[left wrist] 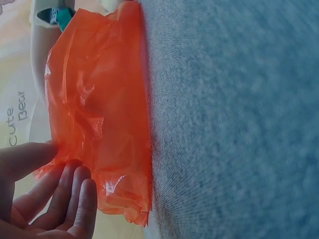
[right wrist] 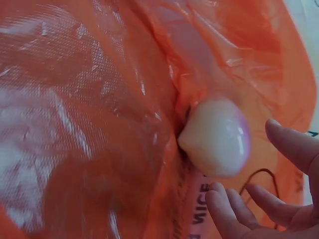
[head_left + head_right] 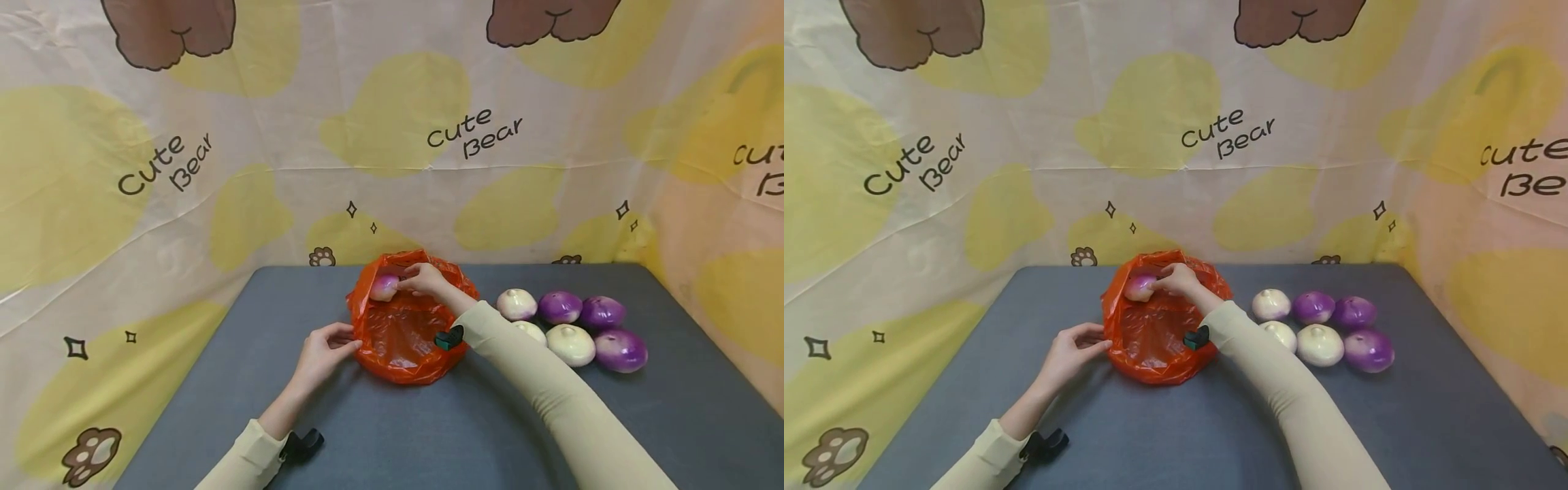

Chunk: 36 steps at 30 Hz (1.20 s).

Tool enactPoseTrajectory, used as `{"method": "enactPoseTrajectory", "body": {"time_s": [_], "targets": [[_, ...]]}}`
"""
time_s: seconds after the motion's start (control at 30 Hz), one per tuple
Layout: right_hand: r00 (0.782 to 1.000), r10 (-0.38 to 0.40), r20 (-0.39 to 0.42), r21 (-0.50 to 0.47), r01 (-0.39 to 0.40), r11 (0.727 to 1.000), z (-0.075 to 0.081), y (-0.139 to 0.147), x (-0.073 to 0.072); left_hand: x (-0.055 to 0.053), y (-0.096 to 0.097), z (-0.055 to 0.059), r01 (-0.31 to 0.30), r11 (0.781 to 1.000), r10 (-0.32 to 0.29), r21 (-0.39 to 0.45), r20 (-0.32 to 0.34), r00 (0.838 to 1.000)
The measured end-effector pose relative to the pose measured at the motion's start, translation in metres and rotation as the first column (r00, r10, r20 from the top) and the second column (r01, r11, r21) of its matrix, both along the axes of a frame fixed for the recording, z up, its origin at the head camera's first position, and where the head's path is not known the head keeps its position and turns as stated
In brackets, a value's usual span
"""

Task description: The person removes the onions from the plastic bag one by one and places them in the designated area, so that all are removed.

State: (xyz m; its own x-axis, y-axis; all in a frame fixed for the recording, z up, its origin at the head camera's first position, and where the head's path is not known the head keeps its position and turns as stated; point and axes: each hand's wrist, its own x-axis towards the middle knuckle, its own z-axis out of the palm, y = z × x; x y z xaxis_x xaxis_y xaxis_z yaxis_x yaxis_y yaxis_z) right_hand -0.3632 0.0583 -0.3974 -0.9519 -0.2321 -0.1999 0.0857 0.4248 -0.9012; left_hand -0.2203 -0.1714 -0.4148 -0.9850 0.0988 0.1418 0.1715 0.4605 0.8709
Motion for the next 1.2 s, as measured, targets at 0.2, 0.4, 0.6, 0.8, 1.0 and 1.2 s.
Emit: {"method": "enactPoseTrajectory", "body": {"time_s": [0.2,0.4,0.6,0.8,1.0,1.2], "targets": [[0.999,-0.045,-0.003,-0.019,0.045,0.999,-0.012,-0.016,-0.006,-0.01,-0.006,-0.018,0.0,1.0,0.001,0.006,-0.031,1.0],[0.997,-0.054,0.051,-0.104,0.06,0.993,-0.021,-0.028,-0.008,-0.01,-0.005,-0.02,-0.023,1.0,0.023,0.0,-0.015,1.0],[0.995,-0.068,0.067,-0.093,0.075,0.993,-0.03,-0.036,-0.011,0.005,0.001,0.006,-0.013,1.0,0.013,-0.006,-0.007,1.0],[0.995,-0.09,0.033,-0.112,0.093,0.989,-0.036,-0.041,-0.011,0.009,0.004,0.013,-0.009,1.0,0.009,-0.017,-0.006,1.0],[0.996,-0.095,-0.003,-0.107,0.094,0.99,-0.036,-0.044,-0.005,0.0,-0.001,-0.004,-0.009,1.0,0.009,0.001,-0.002,1.0],[0.997,-0.08,0.011,-0.139,0.08,0.987,-0.036,-0.044,0.0,-0.01,-0.006,-0.023,-0.019,1.0,0.019,0.014,-0.013,1.0]]}}
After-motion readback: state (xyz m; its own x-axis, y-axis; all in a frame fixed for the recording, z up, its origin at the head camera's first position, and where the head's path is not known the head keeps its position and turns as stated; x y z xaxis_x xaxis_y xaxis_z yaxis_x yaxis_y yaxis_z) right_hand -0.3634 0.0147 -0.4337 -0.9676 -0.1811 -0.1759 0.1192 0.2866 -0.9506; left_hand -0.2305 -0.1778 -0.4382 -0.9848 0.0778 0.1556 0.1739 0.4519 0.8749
